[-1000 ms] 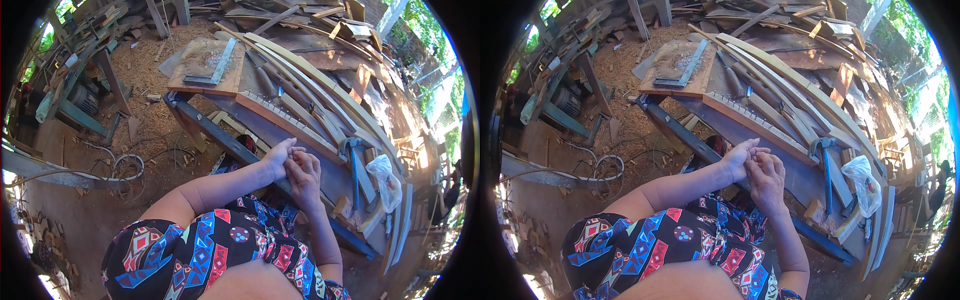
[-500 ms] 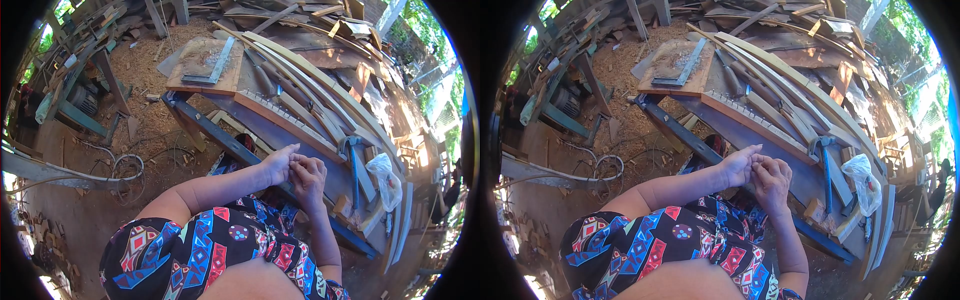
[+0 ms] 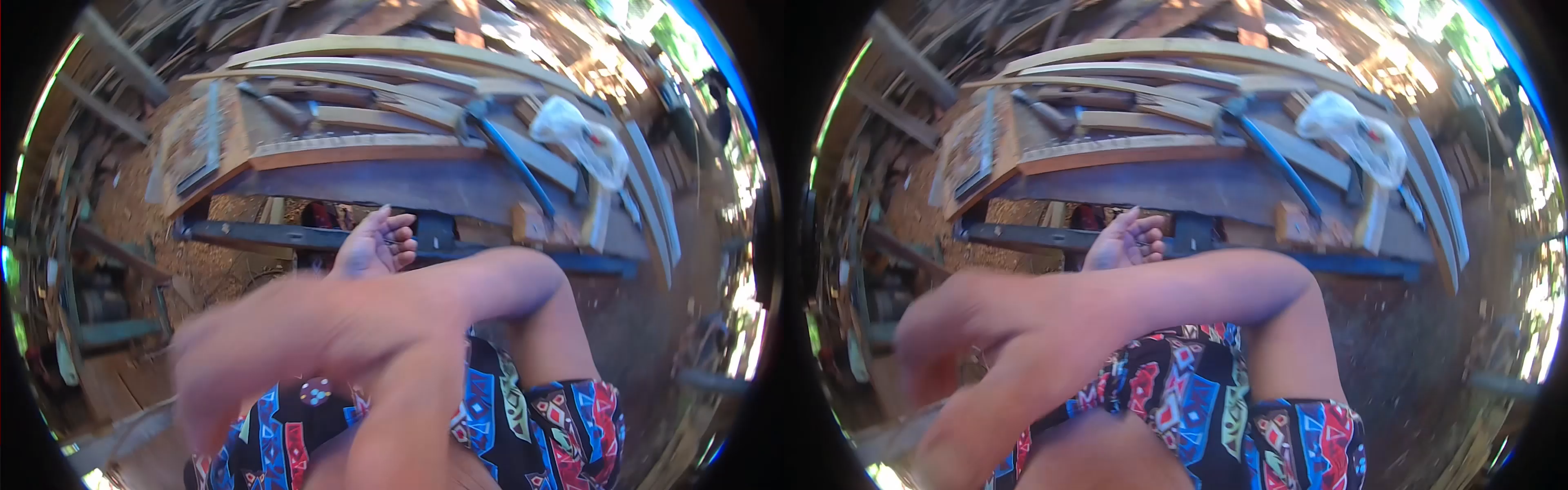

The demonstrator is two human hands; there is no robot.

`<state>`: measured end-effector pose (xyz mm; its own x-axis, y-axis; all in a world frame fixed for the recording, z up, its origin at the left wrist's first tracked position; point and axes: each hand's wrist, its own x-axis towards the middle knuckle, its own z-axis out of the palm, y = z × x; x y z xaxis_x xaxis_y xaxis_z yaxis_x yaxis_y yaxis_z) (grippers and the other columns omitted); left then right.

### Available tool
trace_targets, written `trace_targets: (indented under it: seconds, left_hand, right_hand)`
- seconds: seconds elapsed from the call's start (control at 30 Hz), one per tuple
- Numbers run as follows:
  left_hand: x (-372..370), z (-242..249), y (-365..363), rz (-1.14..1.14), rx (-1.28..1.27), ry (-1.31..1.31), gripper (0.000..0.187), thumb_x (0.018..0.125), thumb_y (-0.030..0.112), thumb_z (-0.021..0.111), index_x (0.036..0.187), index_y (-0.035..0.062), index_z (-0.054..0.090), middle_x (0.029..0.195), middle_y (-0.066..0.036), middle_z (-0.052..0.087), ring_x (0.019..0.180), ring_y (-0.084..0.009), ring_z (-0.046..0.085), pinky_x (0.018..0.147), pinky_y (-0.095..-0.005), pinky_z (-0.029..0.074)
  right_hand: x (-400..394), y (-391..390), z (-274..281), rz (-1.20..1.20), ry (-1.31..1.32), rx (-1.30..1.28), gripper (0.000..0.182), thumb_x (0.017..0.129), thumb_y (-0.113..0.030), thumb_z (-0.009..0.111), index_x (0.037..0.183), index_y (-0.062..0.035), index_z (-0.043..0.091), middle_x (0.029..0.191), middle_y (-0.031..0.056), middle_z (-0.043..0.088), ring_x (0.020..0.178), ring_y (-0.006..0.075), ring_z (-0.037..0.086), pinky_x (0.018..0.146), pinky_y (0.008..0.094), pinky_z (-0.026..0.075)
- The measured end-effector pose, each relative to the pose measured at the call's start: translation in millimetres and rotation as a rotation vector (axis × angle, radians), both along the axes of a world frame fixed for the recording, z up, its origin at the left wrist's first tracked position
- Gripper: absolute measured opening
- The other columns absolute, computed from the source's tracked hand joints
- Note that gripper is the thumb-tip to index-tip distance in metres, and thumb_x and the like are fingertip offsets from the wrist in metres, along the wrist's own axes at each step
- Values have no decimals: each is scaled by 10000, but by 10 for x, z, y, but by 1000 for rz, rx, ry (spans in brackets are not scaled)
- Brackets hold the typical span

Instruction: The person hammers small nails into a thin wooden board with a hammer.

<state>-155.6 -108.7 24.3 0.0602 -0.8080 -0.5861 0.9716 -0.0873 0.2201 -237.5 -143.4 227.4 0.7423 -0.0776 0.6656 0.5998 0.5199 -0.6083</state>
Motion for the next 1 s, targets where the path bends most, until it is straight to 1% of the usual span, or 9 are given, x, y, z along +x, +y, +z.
trace_targets:
  seconds: [0.13,0.23,0.37,0.7,0.87,0.9,0.93,0.97,1.0]
  left_hand:
    - [-54,2,85,34,53,-79,397,962,375,516,1090,10,607,785,-42,624,730,-194,623,656,-322,540]
    - [-52,-9,67,41,50,-75,388,958,362,523,1092,8,606,786,-42,626,716,-185,622,645,-311,540]
    - [-125,51,3,27,153,-48,379,958,361,528,1092,15,605,770,-39,617,697,-178,611,623,-299,534]
    - [-98,13,49,8,65,-72,385,962,364,519,1087,8,600,788,-48,618,710,-179,622,622,-308,545]
    - [-57,10,45,43,3,-53,385,966,370,510,1081,15,605,777,-49,624,725,-194,635,647,-325,549]
    - [-44,52,38,64,-8,-52,386,967,374,509,1079,17,606,766,-47,623,726,-201,638,654,-331,549]
    - [-25,92,38,81,-12,-52,356,981,364,481,1073,45,607,797,-46,625,722,-192,614,665,-330,532]
    - [-100,130,15,122,-5,-60,356,981,364,481,1073,45,607,797,-46,625,722,-192,614,665,-330,532]
    - [-228,172,-88,375,-238,-62,369,983,377,470,1092,48,598,859,-55,619,776,-197,609,707,-336,522]
  right_hand:
    - [52,-58,392,692,64,-163,491,808,-364,718,1019,71,636,893,199,666,806,267,640,702,335,529]
    - [278,-380,521,1266,105,-304,498,751,-228,821,1096,75,628,941,212,670,813,257,639,680,328,548]
    - [221,-170,399,1151,97,-289,534,737,-268,829,1099,70,631,955,222,669,842,264,643,684,338,548]
    - [281,104,164,971,-23,-247,643,693,-388,850,1109,56,638,999,249,666,928,284,654,698,366,549]
    - [267,7,69,785,61,-255,408,702,-291,812,883,16,614,875,87,641,803,177,612,683,301,477]
    - [268,-8,23,811,54,-250,408,702,-291,812,883,16,614,875,87,641,803,177,612,683,301,477]
    - [264,-32,-45,541,9,-220,366,710,-261,797,868,11,608,831,80,627,764,190,611,651,305,472]
    - [272,-63,-128,278,-36,-185,325,717,-231,781,853,5,603,787,74,614,725,203,610,619,308,466]
    - [311,-119,-264,92,-67,-314,300,721,-212,770,856,-4,601,782,83,600,724,230,608,614,324,461]
